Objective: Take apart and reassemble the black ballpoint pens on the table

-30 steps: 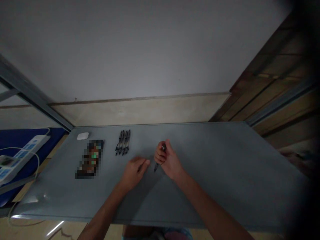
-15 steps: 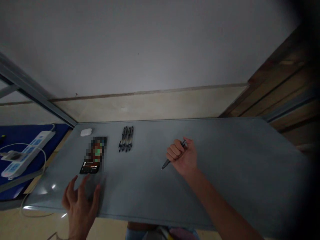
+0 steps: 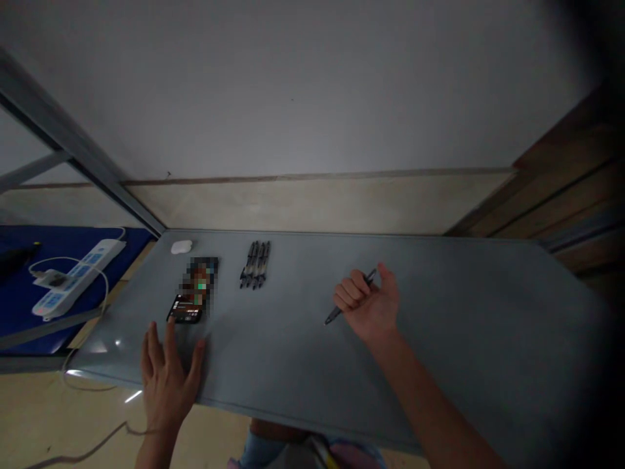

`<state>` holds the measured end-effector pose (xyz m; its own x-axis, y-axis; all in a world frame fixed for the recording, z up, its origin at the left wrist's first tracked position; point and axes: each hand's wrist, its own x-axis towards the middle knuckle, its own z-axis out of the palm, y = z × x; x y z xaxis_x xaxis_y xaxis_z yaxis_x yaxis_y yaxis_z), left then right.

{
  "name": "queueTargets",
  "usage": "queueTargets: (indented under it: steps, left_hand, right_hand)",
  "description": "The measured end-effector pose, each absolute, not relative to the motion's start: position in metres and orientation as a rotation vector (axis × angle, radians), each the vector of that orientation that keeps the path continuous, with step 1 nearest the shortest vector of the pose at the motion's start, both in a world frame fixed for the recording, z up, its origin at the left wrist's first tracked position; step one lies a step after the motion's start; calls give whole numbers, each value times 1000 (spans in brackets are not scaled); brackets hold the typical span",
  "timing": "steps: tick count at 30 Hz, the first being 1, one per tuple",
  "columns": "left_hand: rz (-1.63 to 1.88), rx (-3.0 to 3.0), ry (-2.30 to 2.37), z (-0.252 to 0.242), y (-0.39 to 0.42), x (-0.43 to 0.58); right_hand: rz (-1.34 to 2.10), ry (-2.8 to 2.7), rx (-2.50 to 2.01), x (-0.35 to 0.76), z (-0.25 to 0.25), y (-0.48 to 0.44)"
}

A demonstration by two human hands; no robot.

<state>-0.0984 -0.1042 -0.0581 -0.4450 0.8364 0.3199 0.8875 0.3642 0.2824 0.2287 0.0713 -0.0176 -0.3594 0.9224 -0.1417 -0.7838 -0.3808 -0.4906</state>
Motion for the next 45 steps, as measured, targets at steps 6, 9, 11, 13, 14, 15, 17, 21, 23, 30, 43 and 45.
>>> queueTargets:
  steps: [6,9,11,13,14,15,17,21,23,30,43,45]
  left_hand:
    - [-616,-1592,-2390,-56,-86,-105]
    - [-596,-1603,-2358,-50,-69,-105]
    - [-584,-1632,-2334,-49,-60,-105]
    - [-556,-1647,-2335,-49,-56,-106]
    - [-536,-1645,-2344,-50,-55,-106]
    - [-515,-1637,-2356,-51,-54,-107]
    - [-480,-1622,-2372,-52,-51,-108]
    - [-469,-1647,-2344,-51,-40,-112]
    - [-480,-1656,-2340,-49,-33,-113]
    - [-574,-1477,-2433,-36,-34,-113]
    - [-513,-1554,-2451,-43,-37,-118]
    - [-559,-1536,-2405,-44,-37,-118]
  right_hand:
    - [2005,-390,-423,234,-14,72]
    - [2027,-381,-415,234,-11,70]
    - [2015,-383,-432,232,-11,70]
    - [2011,-389,-461,231,-11,70]
    - [2009,-391,-471,231,-11,70]
    - [2007,-392,-477,231,-12,70]
    - [2001,-394,-476,232,-14,71]
    - [1967,-417,-483,234,-17,73]
    - [1948,-426,-501,235,-18,74]
    - [1926,-384,-573,232,-18,75]
    - [1869,-384,-550,236,-19,76]
    - [1854,-376,-558,236,-18,76]
